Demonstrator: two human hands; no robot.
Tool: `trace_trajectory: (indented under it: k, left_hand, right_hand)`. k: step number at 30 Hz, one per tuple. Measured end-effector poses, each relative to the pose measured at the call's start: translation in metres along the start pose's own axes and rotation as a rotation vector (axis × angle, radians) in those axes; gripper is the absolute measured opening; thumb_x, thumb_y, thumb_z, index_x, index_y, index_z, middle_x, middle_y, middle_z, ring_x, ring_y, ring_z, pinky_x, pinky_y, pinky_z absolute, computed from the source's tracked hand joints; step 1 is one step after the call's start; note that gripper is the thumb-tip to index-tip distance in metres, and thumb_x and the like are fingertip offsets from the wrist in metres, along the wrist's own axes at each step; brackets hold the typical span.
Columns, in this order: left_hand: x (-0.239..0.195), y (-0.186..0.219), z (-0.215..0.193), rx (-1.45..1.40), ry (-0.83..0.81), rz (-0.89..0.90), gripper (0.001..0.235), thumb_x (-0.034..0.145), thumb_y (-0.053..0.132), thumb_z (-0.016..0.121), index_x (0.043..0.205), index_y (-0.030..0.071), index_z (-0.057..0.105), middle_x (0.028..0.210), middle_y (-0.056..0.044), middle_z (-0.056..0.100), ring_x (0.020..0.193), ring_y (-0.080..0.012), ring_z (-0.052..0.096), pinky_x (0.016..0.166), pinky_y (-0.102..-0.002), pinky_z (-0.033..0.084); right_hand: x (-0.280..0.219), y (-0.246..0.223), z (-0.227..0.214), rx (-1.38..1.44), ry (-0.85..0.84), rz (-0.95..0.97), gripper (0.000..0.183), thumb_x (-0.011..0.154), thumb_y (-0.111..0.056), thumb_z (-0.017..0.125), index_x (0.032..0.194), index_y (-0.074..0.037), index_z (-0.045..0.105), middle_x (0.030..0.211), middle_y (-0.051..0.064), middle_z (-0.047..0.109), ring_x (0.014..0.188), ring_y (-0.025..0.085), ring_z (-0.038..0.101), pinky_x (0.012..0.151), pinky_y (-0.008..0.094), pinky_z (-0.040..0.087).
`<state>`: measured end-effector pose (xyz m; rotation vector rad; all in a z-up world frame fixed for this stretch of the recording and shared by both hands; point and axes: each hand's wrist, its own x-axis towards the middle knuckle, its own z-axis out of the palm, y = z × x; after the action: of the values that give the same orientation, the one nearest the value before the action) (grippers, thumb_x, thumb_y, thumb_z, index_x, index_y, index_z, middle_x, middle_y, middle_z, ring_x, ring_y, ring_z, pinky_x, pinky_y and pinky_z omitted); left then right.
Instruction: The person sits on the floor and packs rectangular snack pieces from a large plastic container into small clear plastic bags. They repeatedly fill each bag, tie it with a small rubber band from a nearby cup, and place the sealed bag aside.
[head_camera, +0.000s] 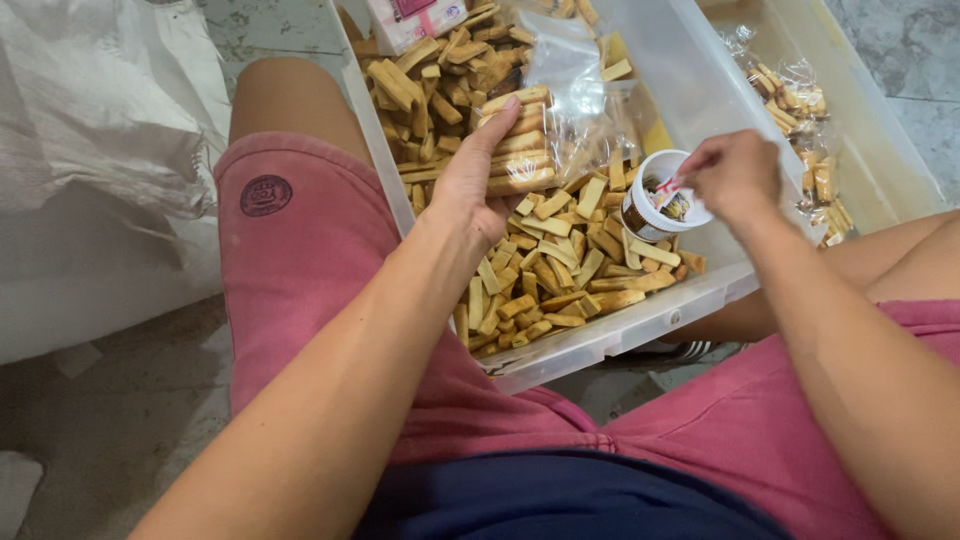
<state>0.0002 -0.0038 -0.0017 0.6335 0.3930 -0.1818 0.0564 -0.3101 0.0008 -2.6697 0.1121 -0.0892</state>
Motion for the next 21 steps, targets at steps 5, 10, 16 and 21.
trace_trajectory:
  k: [5,10,16,21]
  left_hand:
    - [-0.01,0.001,0.004,0.027,0.08,-0.013,0.051,0.081,0.041,0.08,0.115,0.006,0.067,0.104,-0.011,0.074,0.089,-0.0226,0.074,0.079,-0.037,0.065]
    - [-0.021,0.008,0.016,-0.006,0.05,-0.033,0.047,0.083,0.035,0.077,0.117,0.004,0.066,0.108,-0.013,0.074,0.093,-0.0236,0.075,0.081,-0.038,0.067]
    - [-0.027,0.015,0.023,-0.133,-0.131,-0.202,0.043,0.087,0.024,0.075,0.12,-0.001,0.066,0.108,-0.019,0.077,0.087,-0.0256,0.08,0.073,-0.032,0.068]
    - [-0.028,0.008,0.021,-0.141,-0.335,-0.22,0.04,0.091,0.028,0.074,0.12,0.002,0.064,0.109,-0.016,0.075,0.088,-0.0227,0.079,0.074,-0.032,0.068]
  right_hand:
    - [-0.017,-0.046,-0.066,0.675,0.049,-0.102,0.008,0.095,0.009,0.063,0.1,0.004,0.066,0.091,0.013,0.073,0.073,0.017,0.075,0.056,0.032,0.063]
    - [-0.07,-0.104,-0.109,0.848,0.029,-0.327,0.01,0.094,0.009,0.068,0.101,0.002,0.069,0.093,0.011,0.073,0.08,0.015,0.077,0.067,0.025,0.066]
    - [-0.104,-0.136,-0.086,0.7,0.127,-0.588,0.02,0.086,0.003,0.082,0.098,-0.011,0.075,0.123,0.004,0.061,0.11,0.014,0.065,0.087,0.024,0.065]
    - [-0.105,-0.145,-0.07,0.466,0.22,-0.826,0.028,0.085,0.0,0.094,0.105,-0.014,0.08,0.136,0.005,0.05,0.131,0.022,0.051,0.115,0.034,0.049]
